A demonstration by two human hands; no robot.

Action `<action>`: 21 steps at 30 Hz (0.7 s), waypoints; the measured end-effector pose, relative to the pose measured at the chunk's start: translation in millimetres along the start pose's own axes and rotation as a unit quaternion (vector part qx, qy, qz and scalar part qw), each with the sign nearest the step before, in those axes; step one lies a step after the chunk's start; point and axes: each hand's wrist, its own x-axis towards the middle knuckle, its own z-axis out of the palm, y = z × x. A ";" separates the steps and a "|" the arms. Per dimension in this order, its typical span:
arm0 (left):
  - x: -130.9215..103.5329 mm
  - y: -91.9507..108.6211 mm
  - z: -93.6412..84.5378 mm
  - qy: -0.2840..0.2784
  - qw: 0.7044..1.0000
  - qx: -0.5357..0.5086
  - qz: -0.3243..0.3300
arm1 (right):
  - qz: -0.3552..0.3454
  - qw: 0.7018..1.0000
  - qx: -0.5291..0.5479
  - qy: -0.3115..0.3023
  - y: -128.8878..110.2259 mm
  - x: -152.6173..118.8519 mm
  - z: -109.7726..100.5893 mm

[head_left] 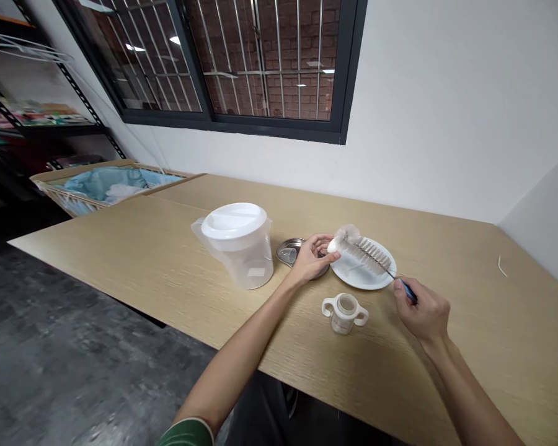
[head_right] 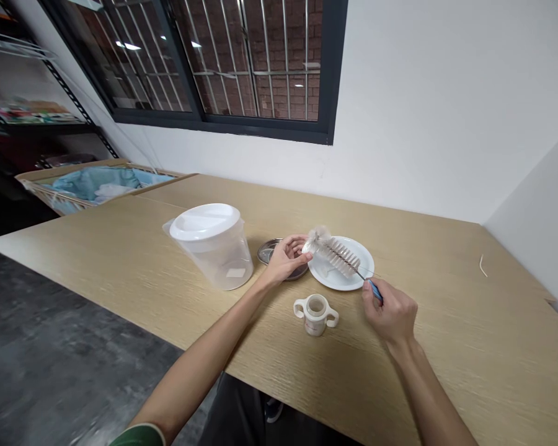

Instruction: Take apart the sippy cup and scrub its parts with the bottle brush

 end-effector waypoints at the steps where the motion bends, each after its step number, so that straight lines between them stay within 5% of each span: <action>1: 0.0 -1.2 -0.2 -0.001 1.000 0.003 0.001 | 0.001 1.000 0.000 -0.001 0.0 0.1 0.0; 21: -3.3 6.4 7.0 0.019 0.999 -0.015 -0.024 | 0.043 0.998 -0.037 0.010 8.3 -0.1 2.6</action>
